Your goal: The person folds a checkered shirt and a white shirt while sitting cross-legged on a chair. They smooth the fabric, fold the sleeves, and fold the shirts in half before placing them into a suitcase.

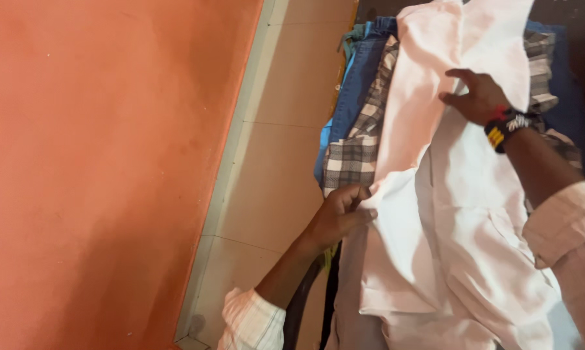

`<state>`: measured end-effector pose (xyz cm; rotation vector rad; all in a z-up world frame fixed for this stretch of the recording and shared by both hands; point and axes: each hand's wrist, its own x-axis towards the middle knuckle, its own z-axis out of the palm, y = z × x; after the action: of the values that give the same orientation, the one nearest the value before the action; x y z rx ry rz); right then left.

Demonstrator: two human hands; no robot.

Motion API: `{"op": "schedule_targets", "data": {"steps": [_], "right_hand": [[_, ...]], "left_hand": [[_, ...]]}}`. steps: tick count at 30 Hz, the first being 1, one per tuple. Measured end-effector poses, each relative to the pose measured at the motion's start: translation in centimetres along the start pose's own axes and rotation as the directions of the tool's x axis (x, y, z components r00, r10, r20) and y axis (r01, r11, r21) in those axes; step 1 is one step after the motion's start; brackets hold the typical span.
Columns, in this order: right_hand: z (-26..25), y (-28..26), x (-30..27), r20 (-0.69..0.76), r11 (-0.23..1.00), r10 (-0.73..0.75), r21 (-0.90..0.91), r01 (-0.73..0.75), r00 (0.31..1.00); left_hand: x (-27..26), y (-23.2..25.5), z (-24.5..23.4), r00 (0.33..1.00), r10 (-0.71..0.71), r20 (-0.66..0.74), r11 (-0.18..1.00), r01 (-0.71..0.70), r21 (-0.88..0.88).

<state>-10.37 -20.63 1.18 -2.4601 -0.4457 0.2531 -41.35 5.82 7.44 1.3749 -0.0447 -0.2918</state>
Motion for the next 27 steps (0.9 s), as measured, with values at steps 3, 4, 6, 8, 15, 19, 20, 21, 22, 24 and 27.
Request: {"op": "schedule_targets", "data": {"steps": [3,4,6,8,15,19,20,21,22,24,27], "right_hand": [[1.1,0.5,4.3,0.032,0.987,0.154,0.044,-0.156,0.988],[1.6,0.7,5.6,0.061,0.966,0.238,0.091,-0.242,0.969],[3.2,0.8,7.3,-0.145,1.000,0.008,0.017,-0.005,0.989],[4.2,-0.2,8.1,-0.253,0.994,-0.104,0.013,0.111,0.962],[6.3,-12.8,10.7,-0.002,0.899,-0.405,0.179,0.399,0.914],[5.9,-14.6,9.3,0.042,0.820,-0.572,0.012,0.572,0.819],[5.6,-14.4,8.4,0.051,0.820,-0.570,-0.032,0.572,0.820],[5.0,-13.7,6.9,0.087,0.810,-0.581,-0.037,0.586,0.809],[4.4,-12.4,4.8,0.122,0.801,-0.590,-0.039,0.598,0.798],[3.3,-9.9,-0.5,0.186,0.793,-0.591,-0.046,0.608,0.785],[0.6,-6.7,-9.9,0.353,0.868,-0.427,-0.100,0.487,0.833]], "left_hand": [[-2.2,2.3,-1.8,0.998,-0.064,-0.027,0.995,0.066,0.080],[-2.7,2.8,-2.3,0.999,-0.038,-0.023,0.996,0.040,0.078],[-3.6,3.3,-3.8,0.998,0.038,-0.052,0.993,-0.031,0.117],[-4.6,3.4,-5.6,0.984,0.142,-0.111,0.972,-0.118,0.201],[-6.9,2.6,-10.0,0.825,0.040,-0.563,0.998,-0.061,-0.019],[-7.2,0.6,-11.7,0.761,-0.016,-0.648,0.998,-0.026,-0.055],[-7.0,0.1,-11.9,0.762,0.011,-0.648,0.999,-0.039,-0.029],[-7.0,-0.3,-12.0,0.758,-0.028,-0.651,0.998,-0.015,-0.061],[-6.7,-0.7,-12.0,0.755,-0.069,-0.653,0.996,0.013,-0.090],[-6.4,-1.2,-11.7,0.762,-0.076,-0.643,0.995,0.015,-0.100],[-5.6,-1.8,-10.9,0.791,-0.006,-0.612,0.999,-0.017,-0.032]]}}
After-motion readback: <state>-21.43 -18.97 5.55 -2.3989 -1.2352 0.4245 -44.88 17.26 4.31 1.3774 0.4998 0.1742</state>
